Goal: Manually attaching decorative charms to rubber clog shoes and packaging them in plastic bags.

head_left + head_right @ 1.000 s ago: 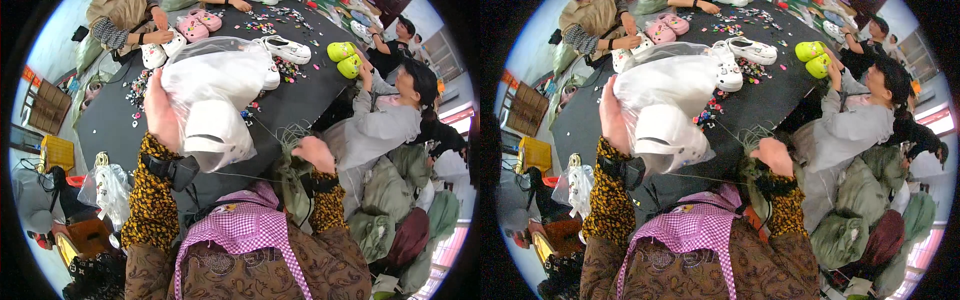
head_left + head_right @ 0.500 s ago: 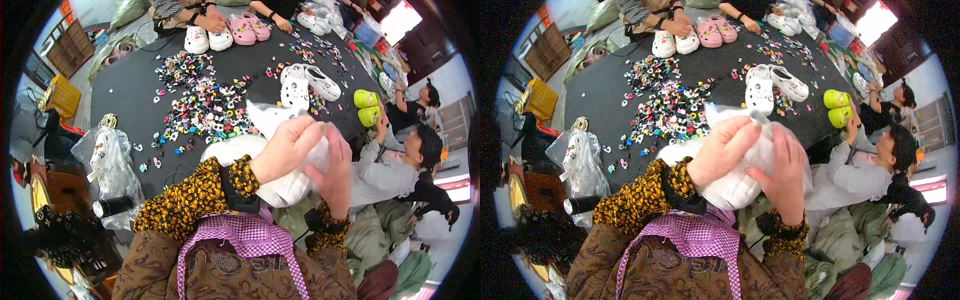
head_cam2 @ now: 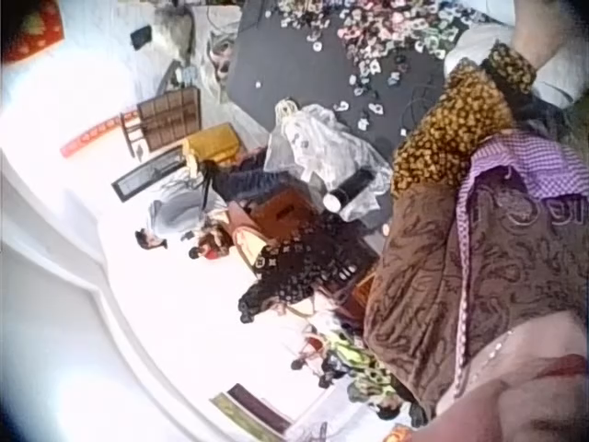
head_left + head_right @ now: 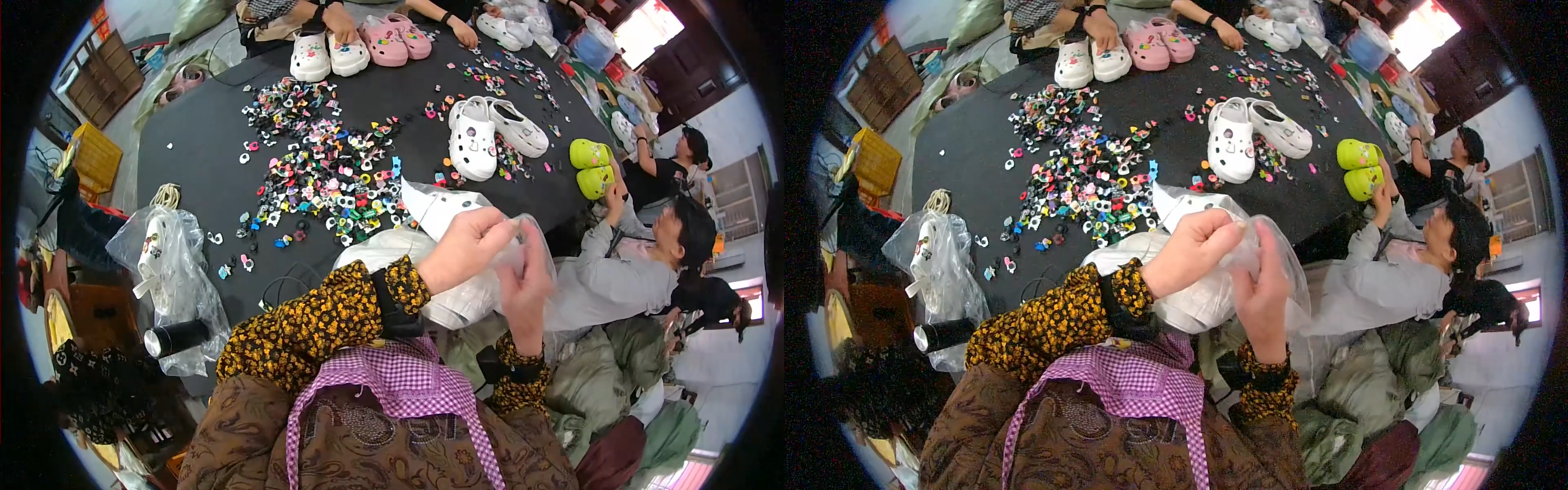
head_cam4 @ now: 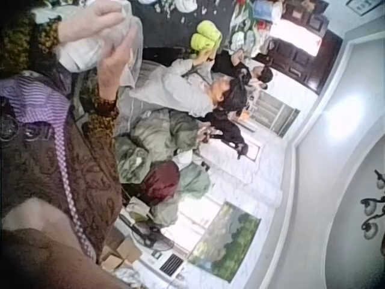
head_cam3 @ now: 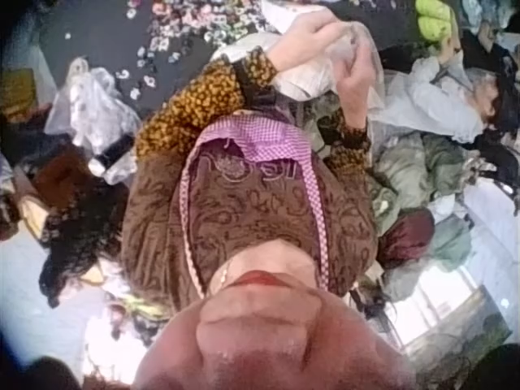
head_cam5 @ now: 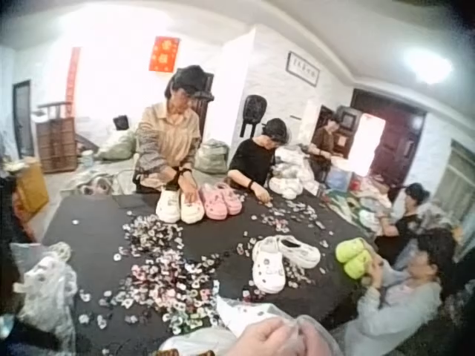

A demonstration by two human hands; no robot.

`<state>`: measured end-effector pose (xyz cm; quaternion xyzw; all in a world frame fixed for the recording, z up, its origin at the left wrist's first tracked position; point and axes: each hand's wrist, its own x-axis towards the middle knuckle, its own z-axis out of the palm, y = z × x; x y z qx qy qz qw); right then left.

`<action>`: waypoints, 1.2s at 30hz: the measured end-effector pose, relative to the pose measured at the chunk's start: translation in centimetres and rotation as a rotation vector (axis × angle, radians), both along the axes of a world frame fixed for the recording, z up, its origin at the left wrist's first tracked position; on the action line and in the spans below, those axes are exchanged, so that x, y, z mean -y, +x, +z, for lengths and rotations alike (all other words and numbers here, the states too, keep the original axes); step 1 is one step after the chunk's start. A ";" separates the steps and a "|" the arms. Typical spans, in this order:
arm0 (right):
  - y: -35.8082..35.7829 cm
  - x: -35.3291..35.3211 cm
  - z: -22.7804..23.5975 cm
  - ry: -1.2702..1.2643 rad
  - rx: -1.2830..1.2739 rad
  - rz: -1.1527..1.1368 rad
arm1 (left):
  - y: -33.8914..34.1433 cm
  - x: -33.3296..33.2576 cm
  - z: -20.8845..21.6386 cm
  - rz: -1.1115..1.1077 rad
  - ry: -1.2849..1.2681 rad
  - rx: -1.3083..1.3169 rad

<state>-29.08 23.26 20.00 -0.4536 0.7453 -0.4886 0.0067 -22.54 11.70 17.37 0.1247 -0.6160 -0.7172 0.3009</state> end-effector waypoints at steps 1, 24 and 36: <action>0.1 0.1 0.4 0.043 0.019 0.033 | 0.2 0.1 -0.3 -0.019 0.000 0.039; -6.0 -6.0 0.4 -0.198 0.334 -0.117 | 5.3 6.9 -4.8 -0.467 -0.796 0.311; -6.9 -12.8 4.4 -0.357 0.298 -0.551 | 7.3 13.0 -9.7 -0.021 -1.053 0.751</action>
